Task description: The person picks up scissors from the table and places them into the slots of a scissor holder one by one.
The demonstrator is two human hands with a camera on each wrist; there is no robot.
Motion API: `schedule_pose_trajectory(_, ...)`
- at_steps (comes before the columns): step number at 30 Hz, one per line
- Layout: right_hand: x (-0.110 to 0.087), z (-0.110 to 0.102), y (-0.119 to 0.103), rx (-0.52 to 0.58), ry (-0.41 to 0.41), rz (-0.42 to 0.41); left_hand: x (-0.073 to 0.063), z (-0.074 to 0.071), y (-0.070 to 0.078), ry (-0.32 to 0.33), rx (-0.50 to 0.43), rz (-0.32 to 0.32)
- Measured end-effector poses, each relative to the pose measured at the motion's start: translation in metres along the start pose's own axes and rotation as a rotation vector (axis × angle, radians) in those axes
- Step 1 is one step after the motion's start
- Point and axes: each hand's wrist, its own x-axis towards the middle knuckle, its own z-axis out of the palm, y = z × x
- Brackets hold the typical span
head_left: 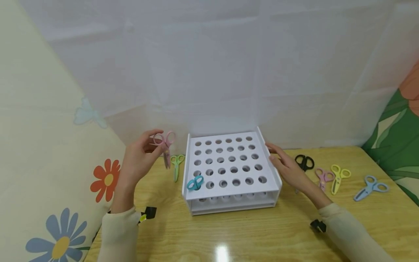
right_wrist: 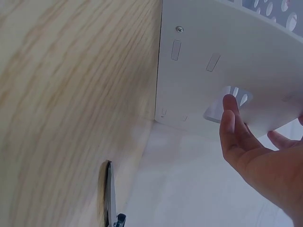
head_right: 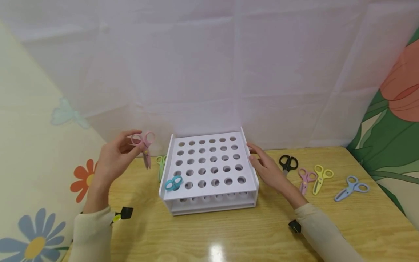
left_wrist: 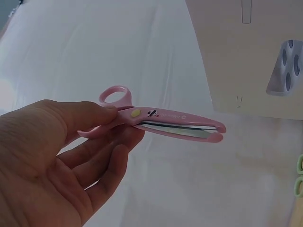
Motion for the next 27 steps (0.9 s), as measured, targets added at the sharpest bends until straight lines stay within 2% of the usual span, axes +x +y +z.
schedule_pose_trajectory(6, 0.0, 0.0, 0.001, -0.001, -0.003, -0.001, -0.002, 0.001, 0.013, 0.045, 0.001, 0.037)
schedule_pose_trajectory(15, 0.0, 0.0, 0.0, -0.002, -0.004, 0.015, -0.005, 0.005, 0.029, 0.031, 0.003, 0.096)
schedule_pose_trajectory(22, 0.001, 0.0, -0.001, -0.007, -0.002, 0.016, -0.007, 0.006, 0.044, 0.085, 0.032, 0.158)
schedule_pose_trajectory(24, 0.0, 0.0, -0.002, -0.006, -0.003, 0.015, -0.007, 0.006, 0.048, 0.106, 0.02, 0.174)
schedule_pose_trajectory(27, 0.0, 0.0, -0.002, -0.006, -0.003, 0.016, -0.008, 0.008, 0.054, 0.131, -0.048, 0.204)
